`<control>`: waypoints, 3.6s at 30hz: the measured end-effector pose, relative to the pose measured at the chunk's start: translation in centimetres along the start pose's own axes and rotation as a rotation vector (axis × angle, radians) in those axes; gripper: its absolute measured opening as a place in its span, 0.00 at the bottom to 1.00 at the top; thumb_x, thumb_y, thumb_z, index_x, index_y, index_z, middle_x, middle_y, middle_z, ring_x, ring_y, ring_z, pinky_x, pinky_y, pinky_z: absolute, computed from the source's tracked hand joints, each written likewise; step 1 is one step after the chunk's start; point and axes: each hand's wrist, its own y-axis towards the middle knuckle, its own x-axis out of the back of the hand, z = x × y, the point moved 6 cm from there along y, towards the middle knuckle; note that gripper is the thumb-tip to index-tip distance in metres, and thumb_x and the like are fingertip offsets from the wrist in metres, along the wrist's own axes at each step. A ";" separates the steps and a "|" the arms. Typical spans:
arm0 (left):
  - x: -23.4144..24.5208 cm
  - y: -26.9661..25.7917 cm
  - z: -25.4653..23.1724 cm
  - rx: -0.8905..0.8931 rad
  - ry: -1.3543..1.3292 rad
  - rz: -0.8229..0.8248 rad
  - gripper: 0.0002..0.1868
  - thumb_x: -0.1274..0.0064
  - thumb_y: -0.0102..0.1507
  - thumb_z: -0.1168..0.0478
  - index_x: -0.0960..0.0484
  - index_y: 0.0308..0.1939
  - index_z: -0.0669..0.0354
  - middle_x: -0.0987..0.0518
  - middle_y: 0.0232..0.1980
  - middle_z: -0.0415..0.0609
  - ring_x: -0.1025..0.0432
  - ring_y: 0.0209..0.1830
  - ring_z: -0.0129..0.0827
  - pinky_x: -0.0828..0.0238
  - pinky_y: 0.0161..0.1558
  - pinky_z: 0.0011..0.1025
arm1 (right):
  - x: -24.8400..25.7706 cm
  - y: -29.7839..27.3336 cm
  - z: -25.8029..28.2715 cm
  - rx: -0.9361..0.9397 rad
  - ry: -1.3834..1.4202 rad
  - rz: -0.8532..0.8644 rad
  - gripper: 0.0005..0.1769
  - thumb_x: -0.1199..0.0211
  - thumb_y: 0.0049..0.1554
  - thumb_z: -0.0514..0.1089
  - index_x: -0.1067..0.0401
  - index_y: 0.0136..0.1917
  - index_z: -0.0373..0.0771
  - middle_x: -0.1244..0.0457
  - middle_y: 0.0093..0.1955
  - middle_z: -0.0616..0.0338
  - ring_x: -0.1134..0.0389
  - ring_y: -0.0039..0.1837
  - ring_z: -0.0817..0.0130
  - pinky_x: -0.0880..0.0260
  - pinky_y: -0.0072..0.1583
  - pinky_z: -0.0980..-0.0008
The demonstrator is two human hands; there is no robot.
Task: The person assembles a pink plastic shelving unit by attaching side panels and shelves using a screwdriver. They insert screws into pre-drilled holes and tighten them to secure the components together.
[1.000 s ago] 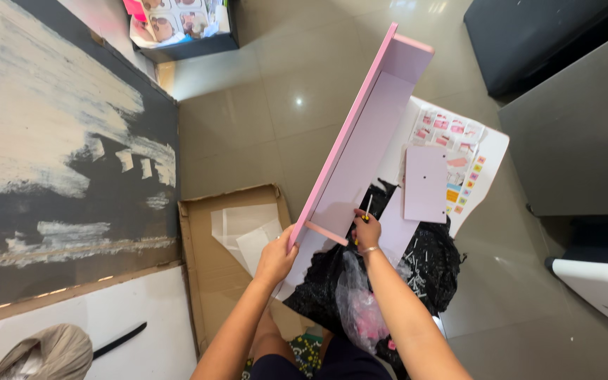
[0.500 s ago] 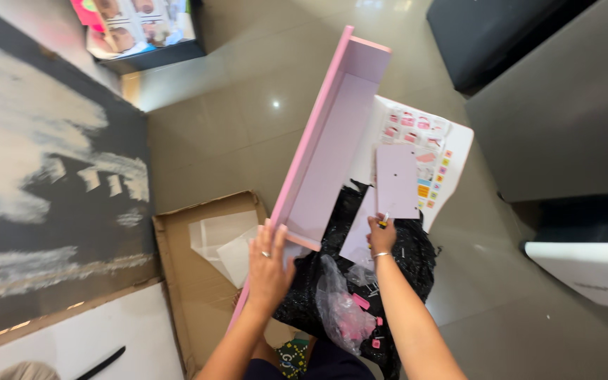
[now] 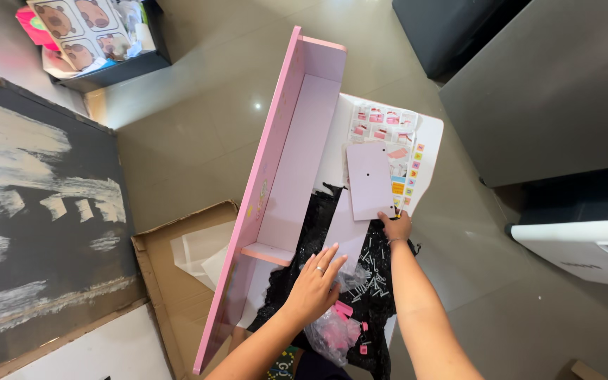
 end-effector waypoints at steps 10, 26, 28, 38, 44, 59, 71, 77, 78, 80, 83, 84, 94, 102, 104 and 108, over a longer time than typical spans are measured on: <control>0.1 -2.8 1.9 0.113 -0.069 0.016 0.33 0.43 0.59 0.65 0.33 0.69 0.59 0.36 0.74 0.61 0.37 0.70 0.56 0.40 0.67 0.48 | -1.6 0.4 0.1 -0.158 0.267 0.117 0.23 0.20 0.46 0.47 0.28 0.47 0.34 0.38 0.33 0.60 0.40 0.28 0.72 0.39 0.29 0.70; 1.5 -3.9 2.1 0.243 -0.265 -0.099 0.28 0.42 0.60 0.64 0.29 0.65 0.56 0.30 0.72 0.56 0.34 0.69 0.53 0.35 0.65 0.41 | 2.7 -8.4 -0.6 -0.022 0.652 0.318 0.13 0.32 0.58 0.42 0.37 0.47 0.39 0.44 0.29 0.65 0.44 0.26 0.76 0.44 0.27 0.73; 1.6 -4.9 2.7 0.258 -0.296 -0.128 0.28 0.42 0.60 0.64 0.29 0.65 0.56 0.30 0.72 0.56 0.34 0.70 0.53 0.36 0.66 0.41 | 4.4 -11.3 -2.2 -0.054 0.707 0.337 0.12 0.33 0.57 0.42 0.35 0.49 0.39 0.43 0.31 0.65 0.43 0.27 0.77 0.43 0.28 0.74; -3.1 -12.5 7.6 0.541 -1.024 -0.216 0.31 0.45 0.67 0.54 0.34 0.71 0.60 0.28 0.71 0.55 0.34 0.72 0.40 0.39 0.69 0.37 | 11.4 -28.9 -6.0 -0.055 0.798 0.548 0.10 0.36 0.58 0.41 0.35 0.51 0.41 0.40 0.34 0.65 0.43 0.26 0.78 0.41 0.27 0.76; -1.4 -18.5 7.2 0.663 -1.493 -0.386 0.39 0.48 0.65 0.44 0.44 0.74 0.56 0.29 0.66 0.52 0.32 0.64 0.41 0.36 0.65 0.42 | 9.9 -37.7 -5.5 0.173 0.663 0.668 0.11 0.33 0.56 0.40 0.33 0.50 0.40 0.39 0.33 0.66 0.41 0.27 0.79 0.40 0.29 0.78; 0.6 -30.8 7.4 0.886 -1.674 -0.652 0.41 0.58 0.59 0.33 0.41 0.72 0.45 0.35 0.69 0.46 0.40 0.69 0.42 0.41 0.57 0.51 | 8.4 -47.5 -0.6 1.099 0.093 0.750 0.13 0.31 0.49 0.31 0.25 0.49 0.35 0.28 0.57 0.53 0.24 0.47 0.68 0.24 0.47 0.74; -5.9 -33.8 6.1 0.931 -1.460 -0.915 0.35 0.64 0.58 0.69 0.36 0.72 0.65 0.29 0.66 0.59 0.32 0.62 0.44 0.34 0.63 0.38 | 3.5 -36.5 -0.8 1.149 -0.209 0.974 0.23 0.22 0.44 0.49 0.26 0.49 0.39 0.31 0.51 0.55 0.28 0.53 0.56 0.28 0.56 0.60; -3.8 -35.6 1.6 0.900 -1.176 -1.005 0.39 0.67 0.59 0.71 0.43 0.78 0.60 0.32 0.73 0.54 0.35 0.68 0.36 0.41 0.66 0.29 | -7.5 -32.7 -3.7 1.091 -0.745 0.969 0.34 0.24 0.44 0.48 0.28 0.64 0.47 0.39 0.71 0.58 0.30 0.60 0.53 0.28 0.58 0.56; -3.7 -36.0 1.1 0.909 -1.125 -1.005 0.39 0.67 0.59 0.71 0.43 0.78 0.60 0.33 0.73 0.54 0.36 0.69 0.35 0.42 0.66 0.28 | -9.4 -33.2 -4.5 1.101 -0.846 0.985 0.36 0.23 0.44 0.49 0.30 0.66 0.48 0.43 0.74 0.59 0.30 0.60 0.52 0.28 0.58 0.55; -4.1 -36.8 0.6 0.932 -1.121 -1.010 0.39 0.67 0.60 0.70 0.44 0.78 0.59 0.32 0.73 0.54 0.35 0.69 0.37 0.41 0.66 0.29 | -13.2 -34.8 -6.0 1.110 -1.047 1.002 0.41 0.21 0.44 0.51 0.34 0.69 0.51 0.51 0.80 0.60 0.31 0.61 0.51 0.29 0.59 0.54; -4.8 -37.7 1.3 0.980 -1.144 -1.011 0.39 0.67 0.60 0.70 0.46 0.79 0.57 0.33 0.73 0.54 0.35 0.68 0.37 0.41 0.66 0.29 | -15.9 -37.1 -7.3 1.173 -1.028 1.106 0.51 0.19 0.39 0.46 0.39 0.73 0.56 0.57 0.82 0.58 0.32 0.62 0.50 0.28 0.58 0.55; -5.2 -37.9 1.7 0.998 -1.160 -1.011 0.40 0.67 0.60 0.71 0.46 0.79 0.57 0.33 0.73 0.54 0.35 0.69 0.37 0.42 0.66 0.29 | -16.2 -37.1 -7.8 1.165 -1.105 1.088 0.50 0.20 0.41 0.45 0.40 0.74 0.57 0.57 0.82 0.59 0.31 0.61 0.52 0.28 0.57 0.55; -7.1 -36.3 3.6 0.929 -1.178 -1.013 0.39 0.65 0.59 0.70 0.44 0.78 0.60 0.32 0.72 0.54 0.35 0.68 0.37 0.41 0.66 0.29 | -11.5 -30.4 -7.5 1.184 -1.128 0.793 0.30 0.32 0.51 0.40 0.35 0.65 0.55 0.40 0.65 0.61 0.29 0.54 0.53 0.26 0.51 0.54; -7.5 -34.0 3.5 0.925 -1.156 -0.980 0.38 0.66 0.60 0.69 0.44 0.78 0.60 0.35 0.74 0.54 0.37 0.70 0.36 0.41 0.66 0.30 | -9.1 -26.2 -4.3 1.192 -0.979 0.979 0.23 0.33 0.47 0.39 0.28 0.57 0.50 0.34 0.55 0.62 0.29 0.55 0.55 0.28 0.53 0.55; -7.4 -33.3 3.1 0.878 -1.186 -0.991 0.38 0.66 0.59 0.70 0.44 0.77 0.62 0.36 0.75 0.53 0.38 0.72 0.36 0.42 0.68 0.30 | -7.8 -25.6 -3.6 1.209 -0.904 1.091 0.22 0.32 0.45 0.39 0.26 0.55 0.48 0.33 0.54 0.61 0.30 0.55 0.54 0.28 0.54 0.56; -7.6 -32.4 2.9 0.904 -1.235 -0.974 0.39 0.67 0.59 0.70 0.45 0.77 0.60 0.35 0.75 0.55 0.38 0.72 0.39 0.42 0.68 0.32 | -5.5 -23.4 -4.0 1.165 -1.151 1.062 0.23 0.33 0.46 0.38 0.25 0.56 0.50 0.34 0.57 0.61 0.31 0.59 0.53 0.29 0.56 0.55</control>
